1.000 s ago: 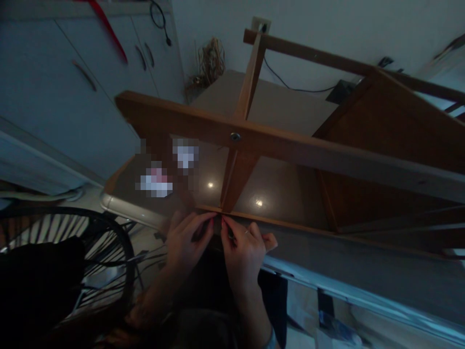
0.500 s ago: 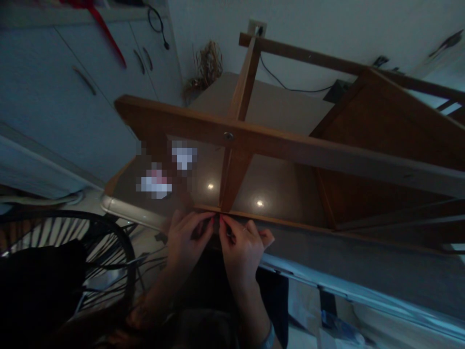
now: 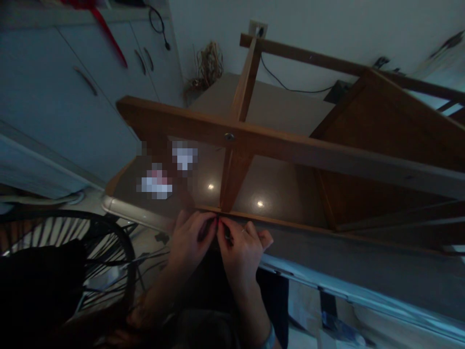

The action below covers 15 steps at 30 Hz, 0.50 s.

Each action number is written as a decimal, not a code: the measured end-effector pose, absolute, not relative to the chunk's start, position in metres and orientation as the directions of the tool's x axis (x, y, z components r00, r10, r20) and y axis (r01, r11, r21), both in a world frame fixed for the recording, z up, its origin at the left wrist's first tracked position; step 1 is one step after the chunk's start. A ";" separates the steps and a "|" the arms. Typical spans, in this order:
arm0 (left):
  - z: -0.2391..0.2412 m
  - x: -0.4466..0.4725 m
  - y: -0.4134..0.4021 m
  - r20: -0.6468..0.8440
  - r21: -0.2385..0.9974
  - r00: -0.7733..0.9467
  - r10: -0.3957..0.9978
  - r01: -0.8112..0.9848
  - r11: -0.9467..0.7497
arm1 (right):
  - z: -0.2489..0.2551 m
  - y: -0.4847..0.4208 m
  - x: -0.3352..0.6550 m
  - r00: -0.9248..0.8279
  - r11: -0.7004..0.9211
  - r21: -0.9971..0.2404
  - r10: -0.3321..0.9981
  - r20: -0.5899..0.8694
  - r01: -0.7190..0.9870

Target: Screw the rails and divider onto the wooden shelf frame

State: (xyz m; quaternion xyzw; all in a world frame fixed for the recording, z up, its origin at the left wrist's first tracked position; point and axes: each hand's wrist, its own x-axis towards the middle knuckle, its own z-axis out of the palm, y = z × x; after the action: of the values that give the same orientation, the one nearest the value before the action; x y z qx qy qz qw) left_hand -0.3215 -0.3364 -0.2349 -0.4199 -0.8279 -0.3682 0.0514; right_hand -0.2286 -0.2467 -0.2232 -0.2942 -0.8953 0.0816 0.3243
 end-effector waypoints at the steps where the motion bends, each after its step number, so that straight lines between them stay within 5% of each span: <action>1: -0.235 -0.321 -0.336 0.396 0.552 -0.622 0.676 0.749 0.366 | -0.223 -0.247 -0.228 -0.621 0.817 -0.329 0.574 0.533 0.473; 15: -0.244 -0.316 -0.332 0.500 0.458 -0.595 0.629 0.798 0.390 | -0.222 -0.243 -0.223 -0.653 0.875 -0.372 0.480 0.586 0.309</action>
State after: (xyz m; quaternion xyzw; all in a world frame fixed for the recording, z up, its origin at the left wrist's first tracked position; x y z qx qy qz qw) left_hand -0.3158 -0.3317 -0.2445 -0.4327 -0.8246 -0.3428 0.1235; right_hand -0.2233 -0.2430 -0.2220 -0.2188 -0.9012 0.1206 0.3542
